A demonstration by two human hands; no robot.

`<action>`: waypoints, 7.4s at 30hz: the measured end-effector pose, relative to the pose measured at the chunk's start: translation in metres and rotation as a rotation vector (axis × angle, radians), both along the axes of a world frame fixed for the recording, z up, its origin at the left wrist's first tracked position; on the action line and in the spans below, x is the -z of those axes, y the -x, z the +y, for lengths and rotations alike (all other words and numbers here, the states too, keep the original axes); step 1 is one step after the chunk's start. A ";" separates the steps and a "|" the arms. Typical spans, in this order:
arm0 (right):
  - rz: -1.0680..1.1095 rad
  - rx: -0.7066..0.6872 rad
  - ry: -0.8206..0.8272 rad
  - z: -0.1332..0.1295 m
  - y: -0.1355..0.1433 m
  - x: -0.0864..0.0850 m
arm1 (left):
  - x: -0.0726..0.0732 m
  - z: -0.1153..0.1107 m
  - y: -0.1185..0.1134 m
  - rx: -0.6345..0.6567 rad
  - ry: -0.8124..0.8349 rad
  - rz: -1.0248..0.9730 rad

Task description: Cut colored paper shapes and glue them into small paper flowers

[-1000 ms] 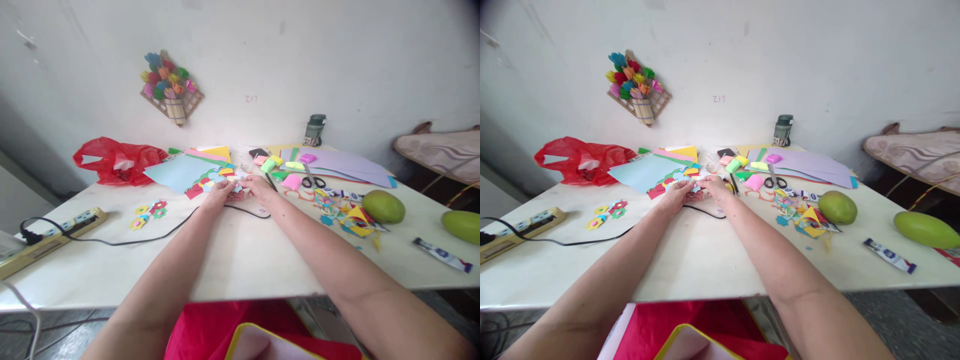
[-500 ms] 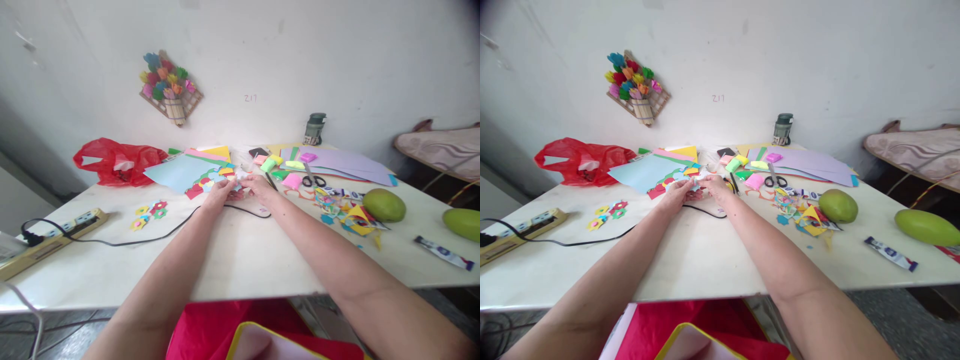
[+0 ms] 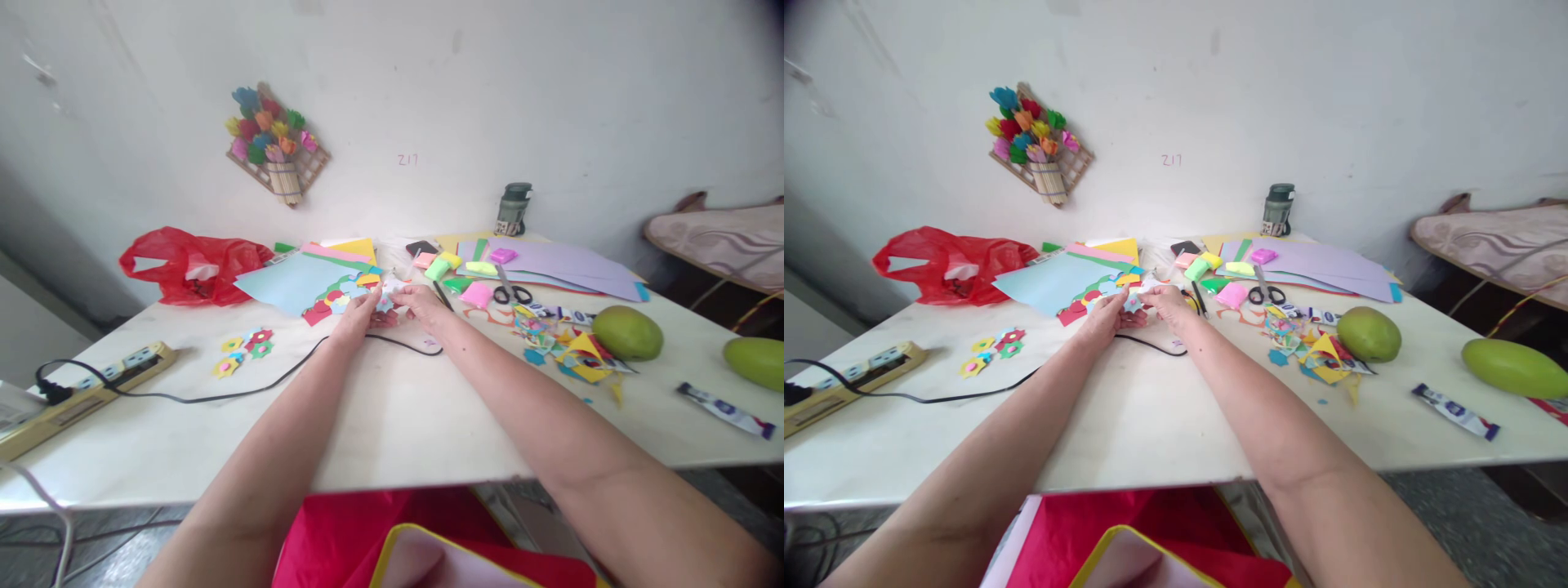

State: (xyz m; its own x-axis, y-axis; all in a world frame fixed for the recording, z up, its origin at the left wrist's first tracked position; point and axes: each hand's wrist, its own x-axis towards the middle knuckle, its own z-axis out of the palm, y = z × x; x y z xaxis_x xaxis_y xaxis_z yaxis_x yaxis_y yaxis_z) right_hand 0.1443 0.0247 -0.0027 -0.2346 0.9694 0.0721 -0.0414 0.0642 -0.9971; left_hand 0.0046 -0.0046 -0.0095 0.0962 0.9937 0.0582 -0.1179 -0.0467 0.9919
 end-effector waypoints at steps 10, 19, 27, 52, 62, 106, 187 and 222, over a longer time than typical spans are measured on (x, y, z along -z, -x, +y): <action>0.024 -0.009 0.002 0.001 0.000 0.003 | 0.005 0.001 0.002 -0.006 -0.064 0.034; 0.030 0.009 -0.016 0.003 0.000 0.001 | 0.002 0.003 0.003 -0.009 -0.004 -0.007; 0.006 0.004 -0.039 0.003 0.000 0.003 | 0.004 0.004 0.004 -0.047 -0.077 0.043; 0.104 -0.162 -0.001 -0.001 0.001 0.003 | 0.004 0.004 0.006 -0.011 -0.026 -0.145; 0.071 -0.114 -0.023 -0.005 0.005 0.003 | 0.006 0.007 0.003 -0.004 0.018 -0.300; -0.058 -0.002 -0.193 0.003 0.004 0.009 | 0.003 0.004 0.008 -0.017 -0.060 -0.027; -0.112 0.044 -0.074 -0.001 0.005 0.005 | 0.003 0.003 0.007 -0.034 -0.042 0.066; -0.003 -0.003 -0.056 -0.004 0.006 0.005 | 0.007 0.006 0.009 -0.059 -0.076 0.058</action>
